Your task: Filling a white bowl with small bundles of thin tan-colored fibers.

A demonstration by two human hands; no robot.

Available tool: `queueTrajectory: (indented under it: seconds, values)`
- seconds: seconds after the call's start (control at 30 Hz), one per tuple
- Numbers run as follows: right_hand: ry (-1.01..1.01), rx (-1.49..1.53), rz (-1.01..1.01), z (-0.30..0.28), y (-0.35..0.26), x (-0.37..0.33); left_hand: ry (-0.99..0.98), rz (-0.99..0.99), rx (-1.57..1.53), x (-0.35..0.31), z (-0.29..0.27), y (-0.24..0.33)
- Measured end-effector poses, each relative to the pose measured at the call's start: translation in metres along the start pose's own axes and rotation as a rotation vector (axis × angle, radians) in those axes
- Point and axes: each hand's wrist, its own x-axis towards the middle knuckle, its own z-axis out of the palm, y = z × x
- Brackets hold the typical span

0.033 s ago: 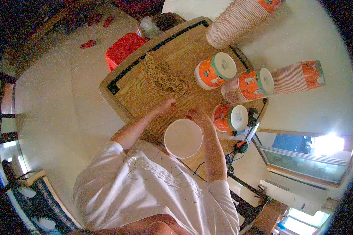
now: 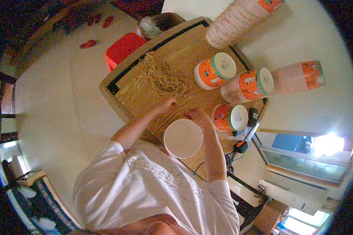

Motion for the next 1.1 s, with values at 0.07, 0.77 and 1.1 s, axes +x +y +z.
queueTrajectory:
  seconds: [0.07,0.77,1.1]
  values:
    - [-0.497,0.402,-0.322,-0.01,0.011,0.008,-0.013,0.009,0.023,0.005,-0.004,0.011]
    - [-0.159,0.075,0.008,0.003,-0.009,-0.008,-0.091,0.028,0.19,0.014,-0.018,0.051]
    - [-0.227,-0.024,-0.045,-0.013,-0.002,-0.011,0.027,0.0,0.186,0.004,-0.016,0.053]
